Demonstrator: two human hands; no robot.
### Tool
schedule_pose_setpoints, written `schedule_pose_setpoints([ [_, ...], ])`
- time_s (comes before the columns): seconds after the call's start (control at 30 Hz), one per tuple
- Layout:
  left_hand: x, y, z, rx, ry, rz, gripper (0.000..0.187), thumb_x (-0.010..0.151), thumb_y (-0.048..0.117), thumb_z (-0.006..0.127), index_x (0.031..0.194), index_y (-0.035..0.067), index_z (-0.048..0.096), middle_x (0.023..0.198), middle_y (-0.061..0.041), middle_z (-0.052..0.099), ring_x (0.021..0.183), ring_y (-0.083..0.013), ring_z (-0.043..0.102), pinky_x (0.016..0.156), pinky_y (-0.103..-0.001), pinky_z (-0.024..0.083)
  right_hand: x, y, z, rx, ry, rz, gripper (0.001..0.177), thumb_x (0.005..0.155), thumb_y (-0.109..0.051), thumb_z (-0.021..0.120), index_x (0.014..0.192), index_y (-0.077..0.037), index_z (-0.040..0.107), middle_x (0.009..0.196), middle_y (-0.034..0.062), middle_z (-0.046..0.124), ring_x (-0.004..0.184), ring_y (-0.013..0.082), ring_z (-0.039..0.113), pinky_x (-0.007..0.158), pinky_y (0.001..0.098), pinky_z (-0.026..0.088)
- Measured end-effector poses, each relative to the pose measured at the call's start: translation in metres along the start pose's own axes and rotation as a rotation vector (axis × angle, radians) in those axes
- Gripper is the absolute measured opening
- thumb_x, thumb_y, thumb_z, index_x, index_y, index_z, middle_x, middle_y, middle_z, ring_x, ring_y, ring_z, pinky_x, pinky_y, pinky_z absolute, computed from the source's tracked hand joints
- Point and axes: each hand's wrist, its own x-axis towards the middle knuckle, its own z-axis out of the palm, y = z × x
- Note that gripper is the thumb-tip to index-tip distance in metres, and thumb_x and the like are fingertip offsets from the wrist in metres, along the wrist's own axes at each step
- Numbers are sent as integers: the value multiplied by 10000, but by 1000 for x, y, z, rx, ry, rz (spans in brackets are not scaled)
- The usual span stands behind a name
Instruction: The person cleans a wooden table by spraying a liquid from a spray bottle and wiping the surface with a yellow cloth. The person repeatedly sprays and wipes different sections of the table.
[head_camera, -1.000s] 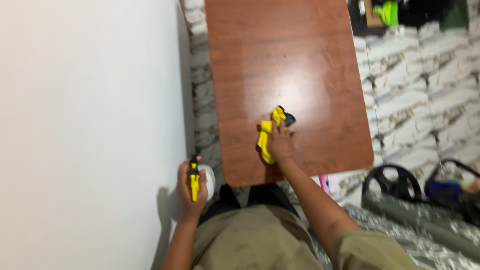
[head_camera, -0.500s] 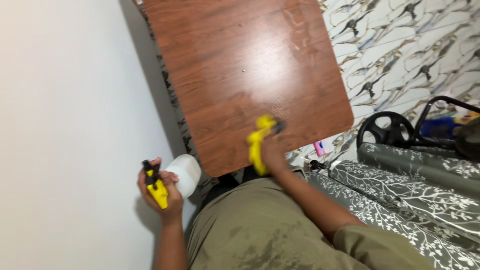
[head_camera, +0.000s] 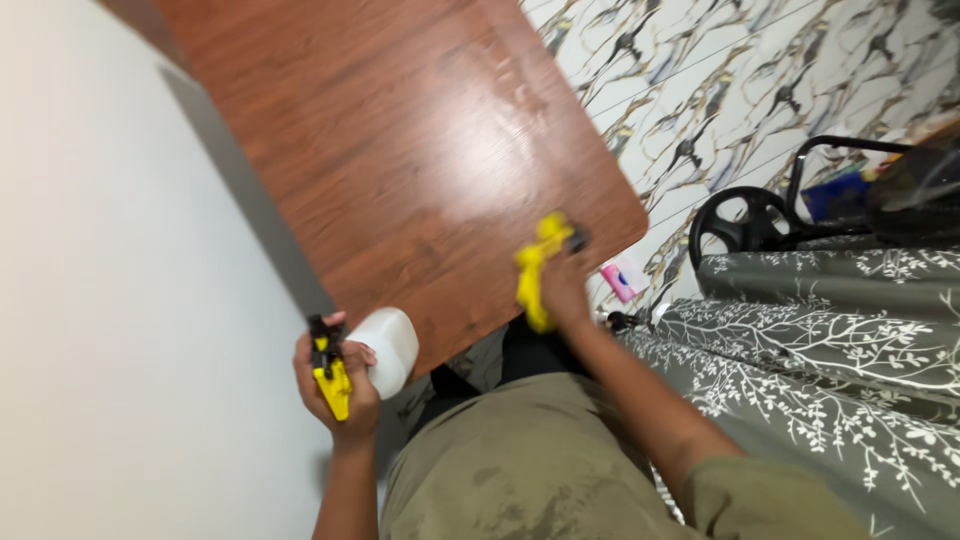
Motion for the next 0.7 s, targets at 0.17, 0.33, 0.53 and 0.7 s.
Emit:
schedule_pose_setpoints([
  [0.17,5,-8,64,-67,-71,-56,351,1060,45,566,1371,-49,433,1329,-176,606,760,-131,613,761,-298,546,10,47,2,269,-57,-182,362,1012,-197,513,1323,-34,598,1386,205,551,1418,467,479,1258,723,248],
  [0.33,22,-18,148,-44,-78,-12,347,1066,59,568,1372,-40,438,1329,-172,602,753,-130,613,759,-300,554,51,136,25,970,192,321,512,997,-204,484,1449,35,481,1431,373,457,1219,557,516,1083,662,361],
  [0.53,41,-17,237,-20,31,-16,396,1060,90,582,1390,-36,403,1344,-181,589,754,-131,619,762,-311,562,56,137,5,445,488,-616,549,859,-238,533,1367,-33,510,1474,273,423,1259,526,509,1067,716,331],
  [0.7,41,-5,269,-21,163,-48,378,1076,121,578,1380,-23,407,1310,-168,595,757,-127,623,763,-316,575,117,190,-29,426,246,-281,554,946,-246,495,1443,-3,460,1518,254,409,1250,511,509,1135,688,260],
])
